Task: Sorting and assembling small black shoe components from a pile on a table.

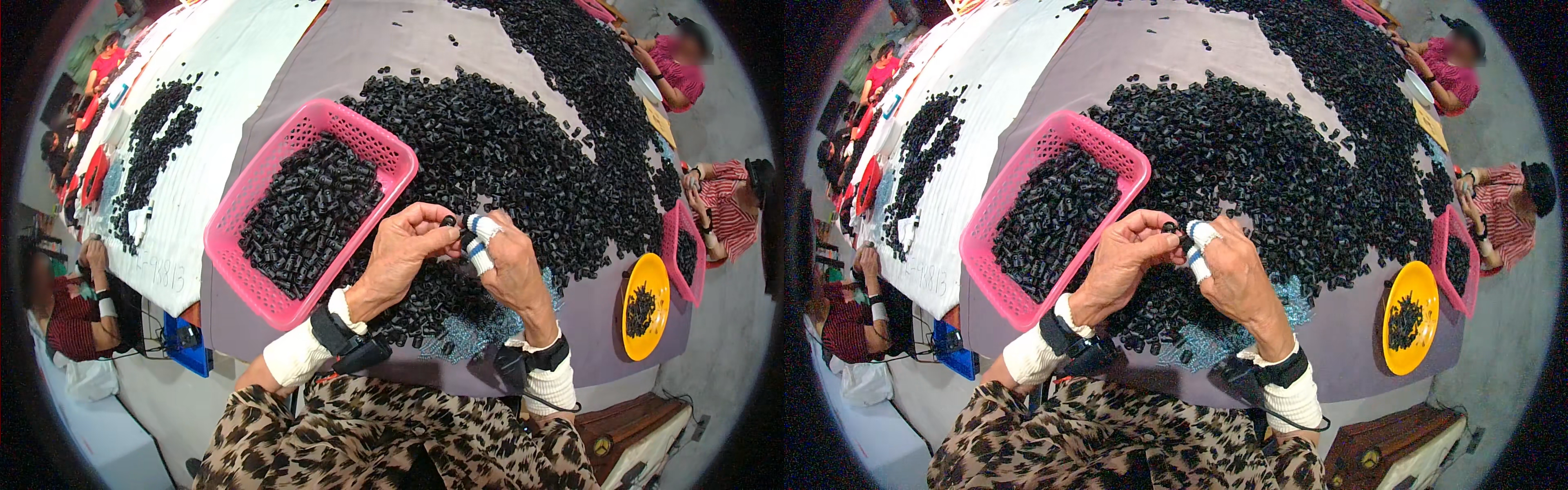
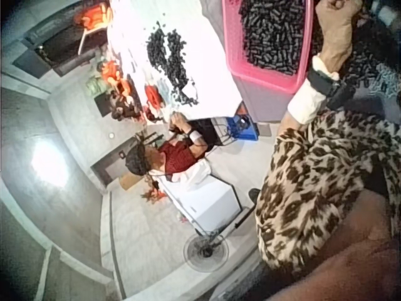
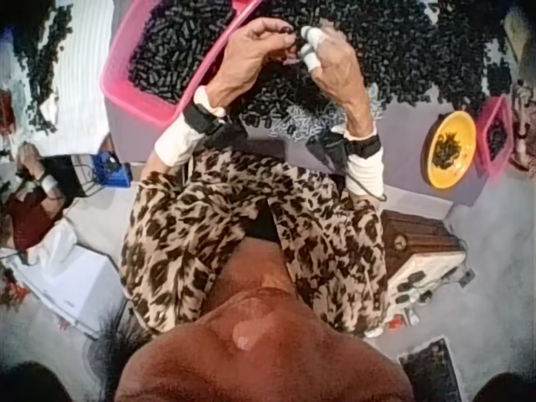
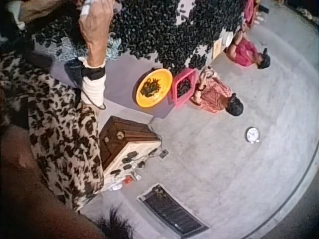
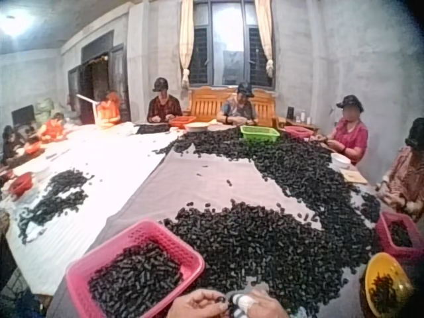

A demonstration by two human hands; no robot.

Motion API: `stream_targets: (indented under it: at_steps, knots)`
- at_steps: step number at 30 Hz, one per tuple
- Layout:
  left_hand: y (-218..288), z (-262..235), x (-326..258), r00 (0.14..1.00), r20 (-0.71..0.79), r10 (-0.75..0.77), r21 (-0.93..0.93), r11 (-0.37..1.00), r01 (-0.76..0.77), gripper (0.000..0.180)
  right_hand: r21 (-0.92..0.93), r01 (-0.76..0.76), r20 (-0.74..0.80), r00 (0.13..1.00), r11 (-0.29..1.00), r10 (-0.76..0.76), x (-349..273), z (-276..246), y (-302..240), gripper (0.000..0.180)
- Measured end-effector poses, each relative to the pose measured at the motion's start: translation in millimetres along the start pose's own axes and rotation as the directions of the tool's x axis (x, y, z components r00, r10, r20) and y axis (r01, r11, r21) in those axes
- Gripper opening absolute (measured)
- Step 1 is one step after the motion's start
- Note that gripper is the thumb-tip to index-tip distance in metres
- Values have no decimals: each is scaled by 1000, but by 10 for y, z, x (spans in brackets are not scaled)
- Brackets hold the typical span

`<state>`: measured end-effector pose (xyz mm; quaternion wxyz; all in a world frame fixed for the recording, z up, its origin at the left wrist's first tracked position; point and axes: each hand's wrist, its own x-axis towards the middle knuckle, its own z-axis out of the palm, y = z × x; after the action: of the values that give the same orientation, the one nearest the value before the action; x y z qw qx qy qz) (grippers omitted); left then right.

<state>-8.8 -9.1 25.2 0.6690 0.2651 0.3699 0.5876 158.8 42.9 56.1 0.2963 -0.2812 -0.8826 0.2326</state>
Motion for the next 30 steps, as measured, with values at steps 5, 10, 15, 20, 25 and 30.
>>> stream_targets:
  at_steps: [5, 10, 15, 20, 25, 30]
  knots:
    - [22, 0, -18, 997, -2, 76, 85, 993, -76, 22, 44, -65, -138, 988, 997, 71, -27, 88, -36, 16]
    - [78, 1, -31, 995, 23, 95, 139, 985, -98, 24, 113, -142, -143, 977, 983, 158, -29, 73, -90, 20]
    - [108, 57, -62, 996, 25, 88, 151, 984, -91, 26, 66, -133, -169, 975, 989, 142, 6, 43, -26, 22]
    - [84, 57, -64, 990, 16, 137, 312, 940, -135, 26, -98, 17, -230, 972, 995, -39, 55, -1, -54, 24]
    - [37, 73, -58, 979, -32, 200, 367, 914, -174, 24, -221, 119, -197, 967, 968, -164, 86, -12, -70, 27]
    - [73, 50, -56, 985, -14, 172, 455, 878, -147, 26, -333, 171, -153, 960, 927, -232, 103, -6, -105, 26]
